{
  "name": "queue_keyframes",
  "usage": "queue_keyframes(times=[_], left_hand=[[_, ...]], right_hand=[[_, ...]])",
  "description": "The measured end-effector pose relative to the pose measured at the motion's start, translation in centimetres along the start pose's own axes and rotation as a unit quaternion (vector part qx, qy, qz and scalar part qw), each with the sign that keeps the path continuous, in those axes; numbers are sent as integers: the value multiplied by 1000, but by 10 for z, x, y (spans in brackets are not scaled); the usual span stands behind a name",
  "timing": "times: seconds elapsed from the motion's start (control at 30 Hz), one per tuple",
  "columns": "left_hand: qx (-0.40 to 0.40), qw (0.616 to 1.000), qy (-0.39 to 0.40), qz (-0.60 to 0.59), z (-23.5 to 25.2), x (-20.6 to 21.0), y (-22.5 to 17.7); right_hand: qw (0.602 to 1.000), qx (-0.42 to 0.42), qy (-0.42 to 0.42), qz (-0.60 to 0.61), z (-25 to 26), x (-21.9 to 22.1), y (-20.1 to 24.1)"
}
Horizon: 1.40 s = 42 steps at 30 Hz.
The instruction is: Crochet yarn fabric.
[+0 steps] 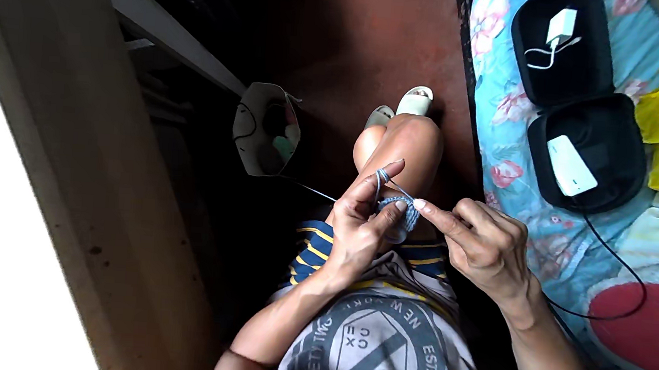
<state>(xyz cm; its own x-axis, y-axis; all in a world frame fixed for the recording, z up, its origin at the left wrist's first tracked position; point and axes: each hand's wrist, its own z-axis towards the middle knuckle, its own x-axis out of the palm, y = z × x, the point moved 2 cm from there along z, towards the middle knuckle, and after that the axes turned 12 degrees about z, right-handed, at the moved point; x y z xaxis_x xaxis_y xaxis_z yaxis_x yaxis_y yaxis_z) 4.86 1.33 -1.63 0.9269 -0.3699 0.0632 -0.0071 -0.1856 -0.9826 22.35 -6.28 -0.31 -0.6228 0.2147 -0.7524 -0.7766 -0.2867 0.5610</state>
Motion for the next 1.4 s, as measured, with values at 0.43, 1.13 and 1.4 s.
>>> queue_keyframes(times=[0.43,1.13,1.4], left_hand=[[81,996,0,35,-4,3,8],[-83,979,109,-151,12,-12,4],[44,992,111,-33,2,2,10]], right_hand=[[985,66,-26,159,-4,7,-5],[993,-39,-57,93,-2,2,-11],[920,112,-19,375,4,9,-6]])
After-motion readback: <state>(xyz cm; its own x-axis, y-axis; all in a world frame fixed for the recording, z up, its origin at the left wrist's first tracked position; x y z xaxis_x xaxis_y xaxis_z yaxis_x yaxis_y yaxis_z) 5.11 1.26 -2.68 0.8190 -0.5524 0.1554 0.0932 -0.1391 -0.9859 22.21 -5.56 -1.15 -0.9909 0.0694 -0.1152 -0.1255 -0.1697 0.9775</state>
